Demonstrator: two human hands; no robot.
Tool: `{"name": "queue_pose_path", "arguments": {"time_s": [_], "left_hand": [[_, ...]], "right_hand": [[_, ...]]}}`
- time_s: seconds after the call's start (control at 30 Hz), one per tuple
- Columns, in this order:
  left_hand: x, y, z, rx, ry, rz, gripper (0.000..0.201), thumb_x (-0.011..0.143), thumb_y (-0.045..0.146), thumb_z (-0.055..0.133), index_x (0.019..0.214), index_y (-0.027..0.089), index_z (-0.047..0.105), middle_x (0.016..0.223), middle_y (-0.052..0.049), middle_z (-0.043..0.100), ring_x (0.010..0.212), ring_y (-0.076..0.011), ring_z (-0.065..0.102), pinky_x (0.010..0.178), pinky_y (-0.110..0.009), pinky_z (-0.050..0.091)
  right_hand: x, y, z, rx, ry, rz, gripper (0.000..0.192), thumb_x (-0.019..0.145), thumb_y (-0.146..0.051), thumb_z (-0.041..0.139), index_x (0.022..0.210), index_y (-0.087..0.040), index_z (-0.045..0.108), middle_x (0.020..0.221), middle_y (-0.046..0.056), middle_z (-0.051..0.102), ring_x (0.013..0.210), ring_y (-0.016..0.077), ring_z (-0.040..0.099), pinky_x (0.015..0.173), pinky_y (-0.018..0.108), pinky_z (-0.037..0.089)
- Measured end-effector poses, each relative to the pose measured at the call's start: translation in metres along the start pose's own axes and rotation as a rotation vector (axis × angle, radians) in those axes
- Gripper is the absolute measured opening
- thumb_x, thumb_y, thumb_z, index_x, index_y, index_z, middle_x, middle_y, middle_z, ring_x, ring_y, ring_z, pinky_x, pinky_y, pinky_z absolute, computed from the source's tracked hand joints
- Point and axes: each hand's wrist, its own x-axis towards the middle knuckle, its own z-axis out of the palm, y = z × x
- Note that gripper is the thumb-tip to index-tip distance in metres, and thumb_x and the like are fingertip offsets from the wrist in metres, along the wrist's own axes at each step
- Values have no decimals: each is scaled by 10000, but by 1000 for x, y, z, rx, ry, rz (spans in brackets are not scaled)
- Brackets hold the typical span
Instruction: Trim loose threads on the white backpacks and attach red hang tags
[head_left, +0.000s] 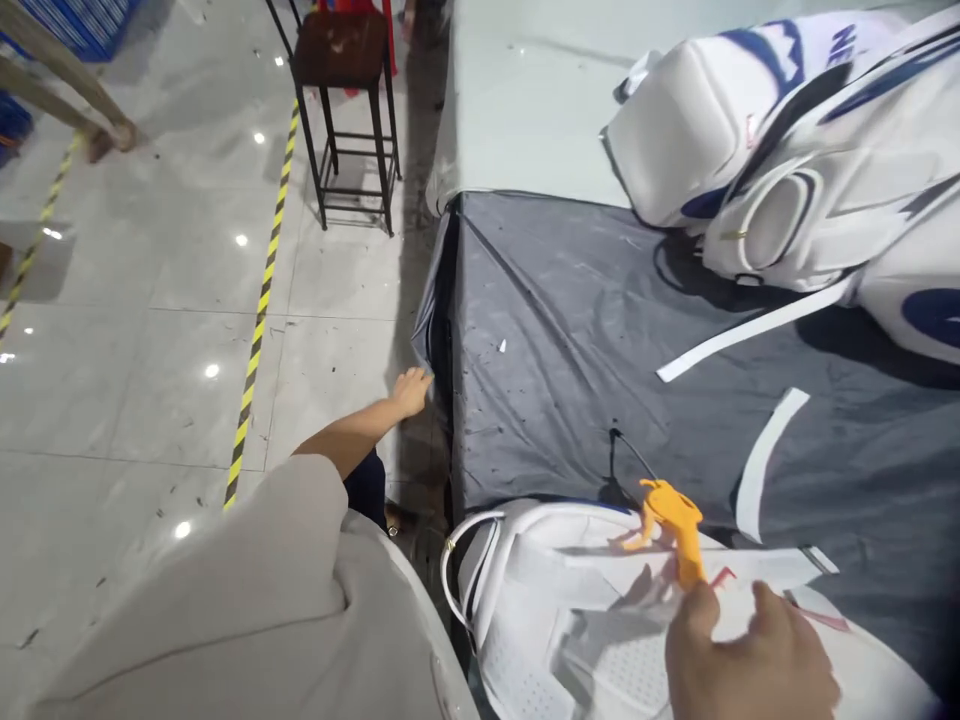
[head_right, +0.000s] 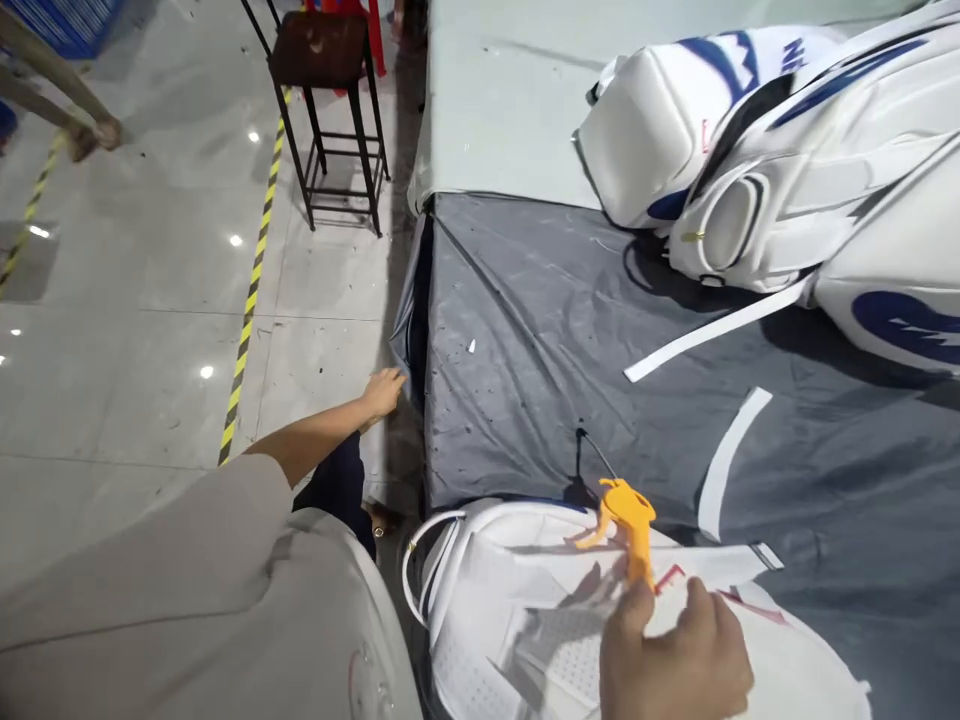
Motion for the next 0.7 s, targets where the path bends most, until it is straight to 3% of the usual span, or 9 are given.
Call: {"name": "queue_pose_path", "arguments": {"time_s": [0.1,0.17,0.23,0.3,0.4,0.5,0.6,0.7], "left_hand": [[66,-9,3,57,-138,147,660,676,-45,556,1315,119,560,1568,-140,322,1483,-265,176,1207,-482,120],[106,-15,6,117,-219,247,633,649,-56,561,1249,137,616,1547,-117,375,1497,-244,144,1218,-484,35],[136,-23,9,201,-299,315,575,627,-52,583,1147,172,680,1453,-100,507,1488,-249,192,1220,-496,12],[152,-37,8,256,-356,320,491,604,-43,613,1016,197,729,1285,-95,638,1447,-280,294,1217,-521,47],[150,-69,-1,241,-384,289,306,622,-6,632,829,188,747,1036,-111,709,1334,-302,448,1212,-521,115],[130,-104,-19,231,-393,303,199,732,58,589,784,179,738,942,-127,701,1285,-273,485,1211,-487,155],[106,-125,-40,239,-398,309,219,806,81,530,836,152,735,998,-157,693,1299,-272,469,1206,-471,194],[84,-126,-58,338,-416,333,254,835,76,483,892,104,730,1000,-185,690,1250,-294,516,1202,-479,198]], "right_hand": [[-1,-59,-7,91,-57,-49,500,840,-297,547,1246,-15,623,1177,280,650,1105,442,613,932,578,472],[-1,-117,9,242,-168,-23,433,892,-285,515,1262,-78,602,1175,225,663,1089,361,636,925,511,498],[2,-181,46,462,-389,-56,353,933,-288,483,1230,-137,600,1128,166,685,1025,275,662,894,433,530],[11,-241,102,631,-645,-106,340,958,-285,436,1235,-166,592,1200,146,660,1107,246,627,952,419,514],[36,-306,198,631,-909,-91,415,948,-198,354,1297,-96,554,1301,186,594,1234,254,547,1075,423,426],[63,-341,279,438,-1075,0,477,915,-93,338,1363,-12,480,1398,232,498,1322,266,463,1119,379,358],[80,-361,329,352,-1143,95,495,939,-108,361,1424,-21,407,1427,231,465,1313,265,470,1103,343,356],[87,-382,359,346,-1165,178,520,944,-154,423,1451,-51,368,1391,217,505,1266,264,510,1067,338,381]]}}
